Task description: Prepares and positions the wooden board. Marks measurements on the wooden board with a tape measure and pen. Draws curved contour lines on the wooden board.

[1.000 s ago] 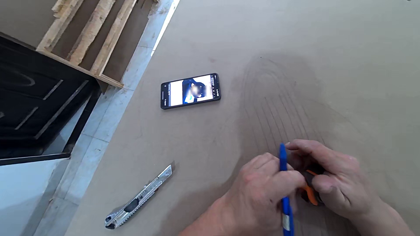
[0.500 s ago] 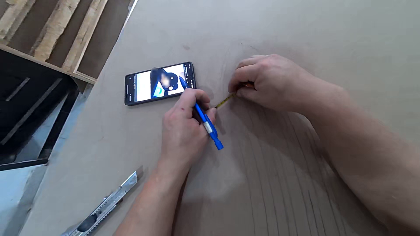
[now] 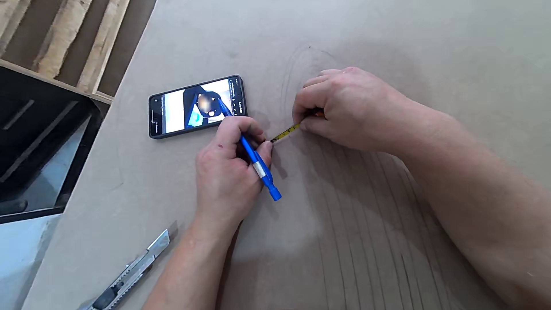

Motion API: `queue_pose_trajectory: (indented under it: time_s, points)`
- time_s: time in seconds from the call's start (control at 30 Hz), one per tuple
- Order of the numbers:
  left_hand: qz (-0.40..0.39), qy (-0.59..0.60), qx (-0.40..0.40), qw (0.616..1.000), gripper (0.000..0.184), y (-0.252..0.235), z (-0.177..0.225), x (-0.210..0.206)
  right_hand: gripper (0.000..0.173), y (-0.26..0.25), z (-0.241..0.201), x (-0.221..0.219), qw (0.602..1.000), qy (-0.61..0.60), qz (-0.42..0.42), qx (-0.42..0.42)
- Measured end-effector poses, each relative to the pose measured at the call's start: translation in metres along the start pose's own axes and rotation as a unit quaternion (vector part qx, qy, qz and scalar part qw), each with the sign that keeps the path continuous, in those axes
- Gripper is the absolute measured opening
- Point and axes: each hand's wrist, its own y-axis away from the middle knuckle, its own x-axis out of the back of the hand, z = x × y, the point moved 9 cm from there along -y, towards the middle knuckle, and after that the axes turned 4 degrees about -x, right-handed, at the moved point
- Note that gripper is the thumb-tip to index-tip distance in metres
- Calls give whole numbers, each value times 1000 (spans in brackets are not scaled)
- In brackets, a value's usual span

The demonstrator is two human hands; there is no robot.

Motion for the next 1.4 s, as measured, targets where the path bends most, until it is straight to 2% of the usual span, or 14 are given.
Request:
queue_pose_trajectory:
  time_s: [0.53, 0.63, 0.8, 0.87, 0.97, 1.07, 1.4]
  points:
    - [2, 32, 0, 999, 23, 0, 0, 0, 9, 0, 1, -1, 1000, 11, -1, -22]
    - [23, 94, 2, 995, 18, -1, -1, 7, 10, 0, 3, -1, 1000, 8, -2, -27]
    - [100, 258, 3, 961, 42, 0, -14, 21, 9, 0, 3, 0, 1000, 9, 7, -29]
    - [102, 246, 19, 964, 42, 2, -14, 21, 9, 1, 2, -1, 999, 14, 11, -29]
    - [75, 186, 55, 978, 20, 5, -11, 17, 10, 0, 1, -1, 999, 15, 8, -28]
    - [76, 169, 80, 979, 10, 6, -13, 16, 9, 1, 1, -1, 1000, 8, 8, -26]
    - [43, 85, 113, 989, 8, 5, -14, 12, 10, 1, 2, -1, 999, 7, 5, -34]
